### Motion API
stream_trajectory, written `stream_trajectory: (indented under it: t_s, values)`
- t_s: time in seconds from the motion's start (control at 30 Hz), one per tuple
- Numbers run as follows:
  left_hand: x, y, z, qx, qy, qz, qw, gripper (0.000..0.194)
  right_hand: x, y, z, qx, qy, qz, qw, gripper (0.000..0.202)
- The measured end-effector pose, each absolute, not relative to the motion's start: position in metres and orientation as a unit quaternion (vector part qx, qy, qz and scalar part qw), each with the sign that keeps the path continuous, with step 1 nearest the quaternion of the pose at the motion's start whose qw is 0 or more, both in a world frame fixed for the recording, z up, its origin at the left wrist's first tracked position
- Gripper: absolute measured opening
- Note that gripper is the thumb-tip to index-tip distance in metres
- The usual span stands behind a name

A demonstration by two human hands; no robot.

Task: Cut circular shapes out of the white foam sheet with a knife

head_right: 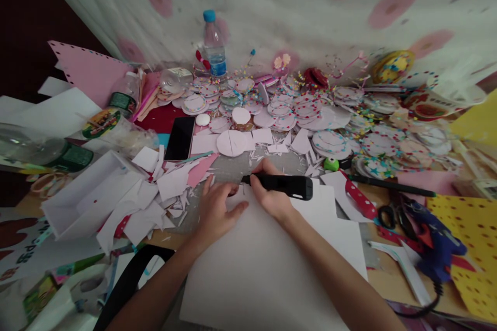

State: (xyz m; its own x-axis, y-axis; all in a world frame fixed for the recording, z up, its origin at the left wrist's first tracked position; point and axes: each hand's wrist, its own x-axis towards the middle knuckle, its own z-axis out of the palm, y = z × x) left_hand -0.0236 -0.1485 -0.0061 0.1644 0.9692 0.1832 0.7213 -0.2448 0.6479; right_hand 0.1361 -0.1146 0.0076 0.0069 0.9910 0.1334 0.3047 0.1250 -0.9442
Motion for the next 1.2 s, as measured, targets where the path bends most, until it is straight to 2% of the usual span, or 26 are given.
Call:
stream_trajectory:
  t_s: [0.17, 0.5, 0.77, 1.2]
  values:
    - [-0.020, -0.154, -0.006, 0.737, 0.574, 0.308, 0.179, 0.014, 0.144, -0.119, -0.001, -0.541, -0.611, 0.383, 0.432, 0.009]
    - [-0.019, -0.153, -0.005, 0.711, 0.573, 0.361, 0.188, 0.016, 0.153, -0.121, 0.001, -0.483, -0.667, 0.392, 0.411, 0.008]
    - [-0.020, -0.154, -0.005, 0.706, 0.564, 0.386, 0.184, 0.017, 0.156, -0.124, 0.001, -0.466, -0.660, 0.401, 0.431, 0.007]
    - [-0.020, -0.155, -0.005, 0.696, 0.559, 0.418, 0.166, 0.021, 0.162, -0.122, 0.013, -0.433, -0.722, 0.391, 0.373, 0.009]
